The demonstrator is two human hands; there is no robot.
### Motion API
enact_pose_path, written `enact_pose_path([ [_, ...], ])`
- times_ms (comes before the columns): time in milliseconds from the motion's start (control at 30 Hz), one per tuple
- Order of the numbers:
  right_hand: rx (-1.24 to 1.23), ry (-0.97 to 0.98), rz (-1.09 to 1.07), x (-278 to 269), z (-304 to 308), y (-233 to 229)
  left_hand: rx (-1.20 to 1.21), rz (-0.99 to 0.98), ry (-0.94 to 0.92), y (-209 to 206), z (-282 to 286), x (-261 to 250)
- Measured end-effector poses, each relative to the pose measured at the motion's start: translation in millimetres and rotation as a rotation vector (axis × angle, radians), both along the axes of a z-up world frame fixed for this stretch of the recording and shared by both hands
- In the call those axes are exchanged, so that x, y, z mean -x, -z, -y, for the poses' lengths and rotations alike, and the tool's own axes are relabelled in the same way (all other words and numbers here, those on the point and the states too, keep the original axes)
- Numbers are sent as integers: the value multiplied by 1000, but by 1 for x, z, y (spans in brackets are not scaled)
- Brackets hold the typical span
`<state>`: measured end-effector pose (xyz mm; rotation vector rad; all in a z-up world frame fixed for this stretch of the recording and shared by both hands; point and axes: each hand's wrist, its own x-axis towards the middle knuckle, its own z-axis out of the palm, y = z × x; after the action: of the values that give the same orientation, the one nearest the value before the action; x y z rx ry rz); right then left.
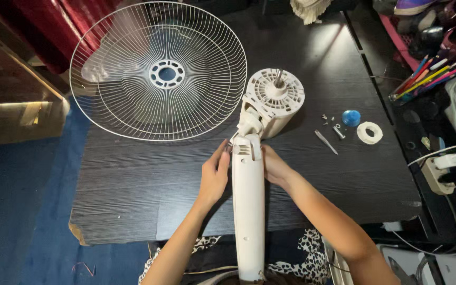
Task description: The person assembles a disassembled electric fan on a table. They use a screwdriver to tighten screws on the fan's neck and motor housing, reattach the fan head to the stand, and secure the components together.
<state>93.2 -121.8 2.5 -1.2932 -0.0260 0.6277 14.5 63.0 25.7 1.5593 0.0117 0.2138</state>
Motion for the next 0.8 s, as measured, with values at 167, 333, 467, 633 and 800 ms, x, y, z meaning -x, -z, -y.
enact_pose_path([
  [167, -100, 130, 75, -13, 1, 67, -210, 43, 117, -13, -7, 10],
  [333, 88, 253, 279, -19, 17, 128, -202, -13, 276, -31, -12, 6],
  [467, 443, 216, 631, -18, 30, 123, -252, -50, 314, -41, -10, 4],
  [633, 297, 224, 746, 4, 14, 69, -422, 16, 286, -51, -7, 2],
  [800, 333, 237, 798, 15, -1, 26, -582, -18, 261, -57, -7, -1],
])
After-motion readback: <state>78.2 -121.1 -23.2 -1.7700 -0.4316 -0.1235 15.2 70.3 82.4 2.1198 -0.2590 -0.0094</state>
